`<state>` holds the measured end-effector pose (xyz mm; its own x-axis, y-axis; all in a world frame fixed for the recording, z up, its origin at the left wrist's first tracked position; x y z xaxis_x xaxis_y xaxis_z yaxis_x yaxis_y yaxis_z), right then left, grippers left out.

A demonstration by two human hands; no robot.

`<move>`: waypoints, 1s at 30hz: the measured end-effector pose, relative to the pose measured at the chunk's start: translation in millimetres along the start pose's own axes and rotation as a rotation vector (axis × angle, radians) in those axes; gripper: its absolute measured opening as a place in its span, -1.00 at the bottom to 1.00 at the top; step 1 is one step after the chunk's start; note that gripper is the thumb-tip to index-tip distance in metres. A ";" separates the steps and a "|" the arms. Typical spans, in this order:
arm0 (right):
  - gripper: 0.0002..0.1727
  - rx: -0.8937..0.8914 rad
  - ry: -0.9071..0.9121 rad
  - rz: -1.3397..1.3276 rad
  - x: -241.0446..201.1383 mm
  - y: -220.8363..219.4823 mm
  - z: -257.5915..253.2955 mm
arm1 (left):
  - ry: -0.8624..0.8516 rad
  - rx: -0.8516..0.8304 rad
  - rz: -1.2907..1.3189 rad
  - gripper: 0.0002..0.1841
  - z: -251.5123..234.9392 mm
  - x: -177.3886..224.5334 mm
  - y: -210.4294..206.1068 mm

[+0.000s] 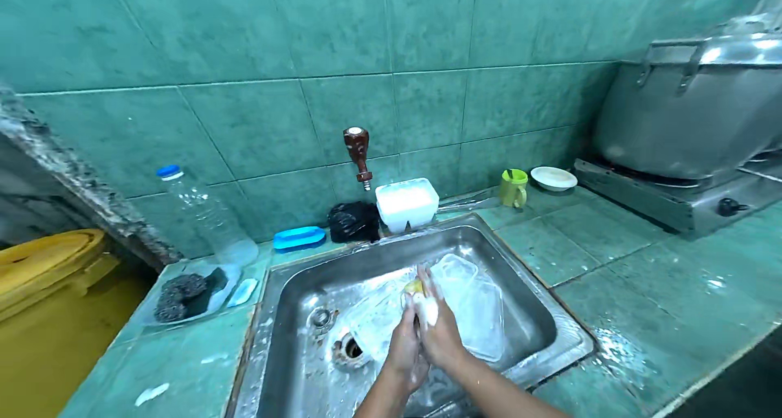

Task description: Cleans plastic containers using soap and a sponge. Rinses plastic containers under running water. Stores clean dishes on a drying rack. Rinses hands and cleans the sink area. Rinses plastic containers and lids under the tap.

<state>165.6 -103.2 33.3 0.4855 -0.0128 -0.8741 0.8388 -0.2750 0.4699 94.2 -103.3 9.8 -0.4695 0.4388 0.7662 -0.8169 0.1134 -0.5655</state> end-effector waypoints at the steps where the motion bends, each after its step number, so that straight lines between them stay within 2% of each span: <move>1: -0.30 -0.002 -0.005 0.042 4.3 0.7 -4.5 | 0.018 -0.037 0.022 -0.37 4.9 -1.5 2.4; 3: -0.24 0.015 -0.090 0.117 22.6 6.1 -21.8 | 0.031 -0.086 0.028 -0.37 12.8 -4.5 2.7; 5: -0.31 0.053 -0.171 0.120 42.5 11.3 -38.4 | 0.032 -0.096 -0.007 -0.39 17.2 -1.4 4.5; 8: -0.37 0.124 -0.195 0.049 59.1 18.8 -50.0 | 0.006 0.079 -0.179 -0.53 15.7 13.9 23.6; 10: -0.35 0.140 -0.149 -0.010 61.0 24.9 -54.4 | -0.095 0.189 -0.295 -0.63 5.2 29.9 42.6; 13: -0.35 0.034 -0.076 -0.101 50.0 37.5 -57.4 | -0.304 0.260 -0.368 -0.67 -13.4 53.5 71.6; 15: -0.43 -0.088 -0.111 -0.267 41.6 49.3 -59.5 | -0.352 0.310 -0.386 -0.71 -17.5 67.4 85.2; 18: -0.56 -0.197 -0.253 -0.773 42.1 58.9 -63.1 | -0.387 0.391 -0.420 -0.72 -19.1 78.3 93.3; 21: -0.39 -0.268 -0.254 -1.152 51.5 34.1 -60.3 | -0.354 0.386 -0.456 -0.53 -25.9 65.6 87.8; 23: -0.30 -0.318 -0.243 -1.211 41.8 6.0 -46.7 | -0.324 0.353 -0.494 -0.35 -32.5 51.3 80.6; 24: -0.32 -0.316 -0.242 -1.206 34.9 -7.6 -35.4 | -0.301 0.339 -0.529 -0.26 -34.7 44.8 76.5; 25: -0.37 -0.297 -0.247 -1.197 29.3 -19.5 -22.3 | -0.275 0.326 -0.566 -0.24 -35.2 39.0 71.5; 27: -0.48 -0.189 -0.393 -1.233 15.8 -37.9 -2.5 | -0.224 0.316 -0.619 -0.36 -32.5 27.9 62.6; 30: -0.39 -0.182 -0.567 -1.371 9.4 -49.2 -0.2 | -0.222 0.401 -0.673 -0.40 -32.0 27.5 73.8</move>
<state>129.0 -89.6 2.0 -0.8065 -0.2242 -0.5471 0.5906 -0.2620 -0.7632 31.7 -54.3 -20.7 0.1442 0.1992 0.9693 -0.9858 -0.0565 0.1582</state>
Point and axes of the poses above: each hand's wrist, its own z-axis away from the middle knuckle, its own y-axis out of the back of the hand, x = y × z, the point moved 5 cm from there along -z, towards the middle knuckle, and after that the axes turned 4 degrees about x, right-handed, at the moved point
